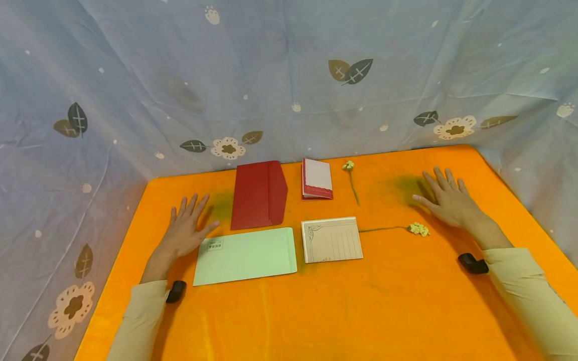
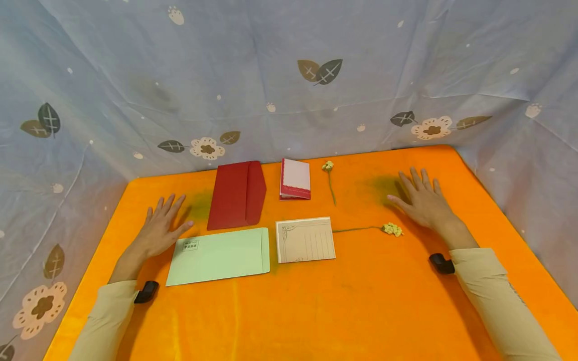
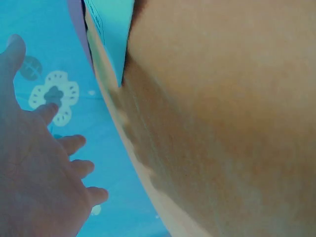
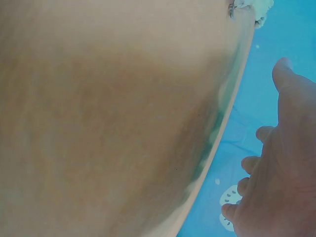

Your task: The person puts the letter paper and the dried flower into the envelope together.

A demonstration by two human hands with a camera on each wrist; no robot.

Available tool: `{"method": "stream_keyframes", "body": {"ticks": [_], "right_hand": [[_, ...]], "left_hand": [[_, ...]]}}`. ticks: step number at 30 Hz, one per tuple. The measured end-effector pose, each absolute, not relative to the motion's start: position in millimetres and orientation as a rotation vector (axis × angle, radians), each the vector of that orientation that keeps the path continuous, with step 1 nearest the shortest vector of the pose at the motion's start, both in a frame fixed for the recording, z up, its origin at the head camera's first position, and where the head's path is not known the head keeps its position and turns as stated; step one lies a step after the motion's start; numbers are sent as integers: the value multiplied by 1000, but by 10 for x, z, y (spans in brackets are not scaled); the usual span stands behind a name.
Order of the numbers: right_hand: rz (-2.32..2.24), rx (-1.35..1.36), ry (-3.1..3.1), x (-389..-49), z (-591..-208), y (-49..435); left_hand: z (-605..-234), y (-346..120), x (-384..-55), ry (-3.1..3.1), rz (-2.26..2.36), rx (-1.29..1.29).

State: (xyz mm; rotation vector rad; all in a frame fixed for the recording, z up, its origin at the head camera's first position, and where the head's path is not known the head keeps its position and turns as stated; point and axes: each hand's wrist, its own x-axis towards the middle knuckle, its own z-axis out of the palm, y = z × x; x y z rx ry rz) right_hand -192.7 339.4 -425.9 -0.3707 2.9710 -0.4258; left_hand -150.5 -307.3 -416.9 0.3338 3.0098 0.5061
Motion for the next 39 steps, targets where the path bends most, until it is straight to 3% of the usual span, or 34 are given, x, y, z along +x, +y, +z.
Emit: {"method": "stream_keyframes", "body": {"ticks": [12,27,39], "right_hand": [[-418,-445,3052,-1886,-4173,3299],[-1310,-556,3019,-1564,-3890,2636],[-1702,-493,2357,-1354,-3875,2137]], "left_hand": [[-4059,-2940,-1454,3013,525,455],[-3947,-2345,-1131,2895,707,826],[-4033,-1986,-1026,2841,562,1000]]}}
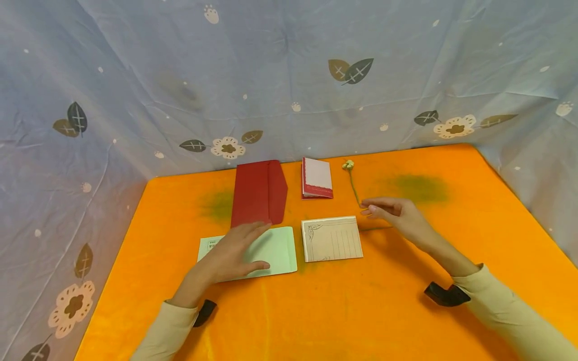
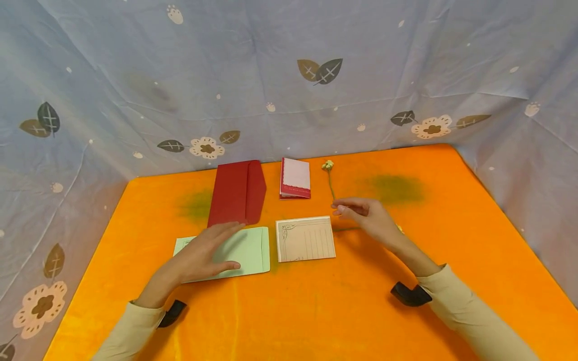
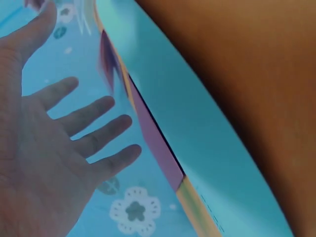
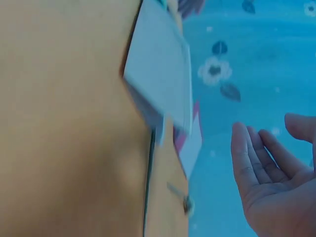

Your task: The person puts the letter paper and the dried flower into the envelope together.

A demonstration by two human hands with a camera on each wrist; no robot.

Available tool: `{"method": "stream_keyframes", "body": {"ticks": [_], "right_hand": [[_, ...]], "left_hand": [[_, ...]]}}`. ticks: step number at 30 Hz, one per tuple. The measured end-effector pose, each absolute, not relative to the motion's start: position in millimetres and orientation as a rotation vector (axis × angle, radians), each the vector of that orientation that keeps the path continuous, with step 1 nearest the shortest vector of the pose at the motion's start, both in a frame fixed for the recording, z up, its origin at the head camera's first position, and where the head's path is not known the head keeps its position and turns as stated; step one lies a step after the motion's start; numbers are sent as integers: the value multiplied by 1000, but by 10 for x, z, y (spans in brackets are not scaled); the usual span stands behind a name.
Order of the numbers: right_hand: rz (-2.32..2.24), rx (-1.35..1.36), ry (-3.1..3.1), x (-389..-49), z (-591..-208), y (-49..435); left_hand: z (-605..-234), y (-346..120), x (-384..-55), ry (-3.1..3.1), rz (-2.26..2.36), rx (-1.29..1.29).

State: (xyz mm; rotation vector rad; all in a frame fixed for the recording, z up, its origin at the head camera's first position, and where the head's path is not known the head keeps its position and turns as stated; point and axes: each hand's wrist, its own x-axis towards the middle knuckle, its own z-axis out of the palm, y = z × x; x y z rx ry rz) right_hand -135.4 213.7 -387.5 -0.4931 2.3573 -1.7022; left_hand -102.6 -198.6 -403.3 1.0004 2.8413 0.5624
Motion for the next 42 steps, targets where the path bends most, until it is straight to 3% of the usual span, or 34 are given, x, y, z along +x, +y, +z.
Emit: {"method": "stream_keyframes", "body": {"ticks": [19,42], "right_hand": [[-1757,-391,1807,-1335,-4067,1245],[-1806,-275,1456,-1194,-4262,857]], "left_hand": [[-4088,-1801,-988,2794,375,1066],[-4096,-1619,-1052,2749,245,1028]]}}
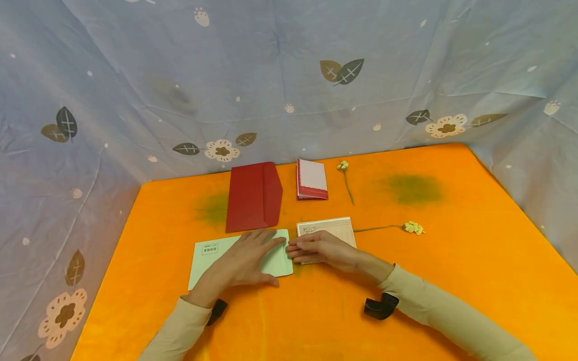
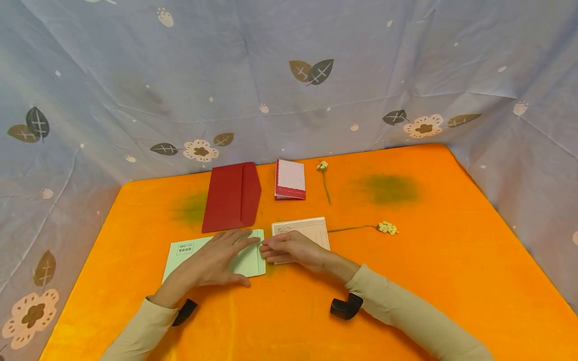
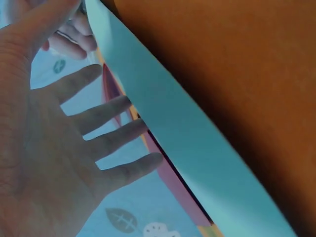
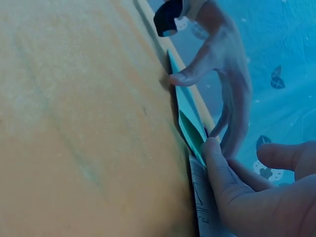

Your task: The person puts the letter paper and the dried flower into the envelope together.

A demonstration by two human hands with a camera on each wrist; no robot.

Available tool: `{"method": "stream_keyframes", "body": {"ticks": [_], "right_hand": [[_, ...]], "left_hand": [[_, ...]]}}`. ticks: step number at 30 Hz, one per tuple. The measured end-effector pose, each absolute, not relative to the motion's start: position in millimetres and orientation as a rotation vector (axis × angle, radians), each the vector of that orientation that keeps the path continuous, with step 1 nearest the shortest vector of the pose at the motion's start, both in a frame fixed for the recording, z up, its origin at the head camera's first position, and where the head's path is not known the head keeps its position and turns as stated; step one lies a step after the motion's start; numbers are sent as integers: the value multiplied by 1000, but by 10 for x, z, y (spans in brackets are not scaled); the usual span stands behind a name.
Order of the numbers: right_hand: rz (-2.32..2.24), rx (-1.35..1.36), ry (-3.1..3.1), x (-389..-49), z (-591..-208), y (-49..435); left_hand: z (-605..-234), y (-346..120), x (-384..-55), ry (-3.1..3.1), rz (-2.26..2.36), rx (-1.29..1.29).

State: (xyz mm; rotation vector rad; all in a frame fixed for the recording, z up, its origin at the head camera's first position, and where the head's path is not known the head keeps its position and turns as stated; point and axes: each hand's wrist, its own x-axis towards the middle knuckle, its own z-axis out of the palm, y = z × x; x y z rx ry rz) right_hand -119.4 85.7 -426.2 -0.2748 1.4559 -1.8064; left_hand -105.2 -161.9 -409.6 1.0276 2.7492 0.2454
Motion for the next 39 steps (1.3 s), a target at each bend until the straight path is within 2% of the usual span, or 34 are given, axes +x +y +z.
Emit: {"method": "stream_keyframes", "body": {"ticks": [14,30,39], "right_hand": [[-1753,-302,1451,-1181,-4353,751],[-1727,-398,1464,-1144,-4382,739],[-1770,-303,1487,-1123,-4376,719]], "left_hand": [[-4123,-1587,-1033,2752,178,972],[-4132,-1584,-1059,2770,190,1020],[-4119,-1569,-1083,2820,177,1046]]}}
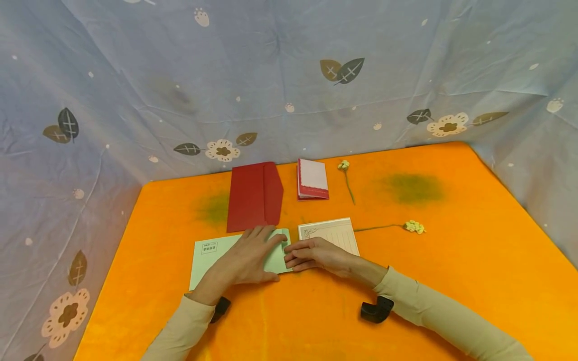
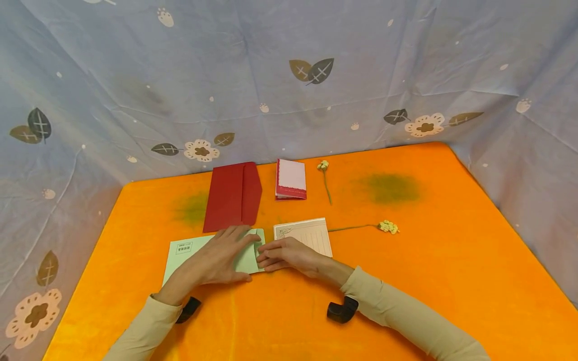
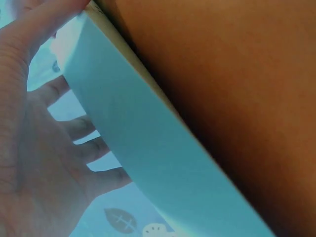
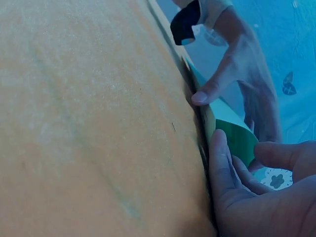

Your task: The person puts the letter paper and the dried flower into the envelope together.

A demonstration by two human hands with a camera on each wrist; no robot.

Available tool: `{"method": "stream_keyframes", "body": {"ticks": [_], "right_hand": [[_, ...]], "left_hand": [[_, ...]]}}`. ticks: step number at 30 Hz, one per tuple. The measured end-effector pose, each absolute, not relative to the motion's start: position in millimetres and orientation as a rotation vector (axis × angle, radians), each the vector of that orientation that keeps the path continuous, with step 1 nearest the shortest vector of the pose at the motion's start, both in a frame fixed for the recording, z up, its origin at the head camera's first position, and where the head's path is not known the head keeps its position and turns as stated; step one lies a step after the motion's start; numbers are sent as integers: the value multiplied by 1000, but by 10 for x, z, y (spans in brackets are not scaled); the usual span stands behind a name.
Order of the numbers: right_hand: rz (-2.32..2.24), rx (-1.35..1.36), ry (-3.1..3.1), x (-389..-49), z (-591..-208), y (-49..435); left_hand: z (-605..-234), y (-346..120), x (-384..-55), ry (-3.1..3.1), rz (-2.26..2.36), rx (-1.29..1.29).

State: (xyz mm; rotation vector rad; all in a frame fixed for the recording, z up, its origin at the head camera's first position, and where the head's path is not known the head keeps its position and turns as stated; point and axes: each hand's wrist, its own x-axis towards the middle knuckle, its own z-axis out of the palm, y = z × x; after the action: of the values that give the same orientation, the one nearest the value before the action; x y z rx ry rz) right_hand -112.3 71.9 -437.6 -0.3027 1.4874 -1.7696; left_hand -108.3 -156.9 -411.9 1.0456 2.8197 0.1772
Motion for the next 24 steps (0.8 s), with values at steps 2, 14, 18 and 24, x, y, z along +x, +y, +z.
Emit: {"method": "stream_keyframes", "body": {"ticks": [2,14,18,24], "right_hand": [[-1776,-286,1486,-1124,-4380,720],[-1783,-379,1512,-1206,-4208,942],[-1735,-459,1731,-1305,-4095,1113],[-1593,-598,2118,-1429,-4033,1416]], "left_hand": [[-4117,-1566,-1082,2823,184,1046],[-4127,-1553,-1097,2833,176,1042],[-4130,-1549,-1100,2833,172,1040],[-4142,-1547,-1101,2831,170,1046]]}}
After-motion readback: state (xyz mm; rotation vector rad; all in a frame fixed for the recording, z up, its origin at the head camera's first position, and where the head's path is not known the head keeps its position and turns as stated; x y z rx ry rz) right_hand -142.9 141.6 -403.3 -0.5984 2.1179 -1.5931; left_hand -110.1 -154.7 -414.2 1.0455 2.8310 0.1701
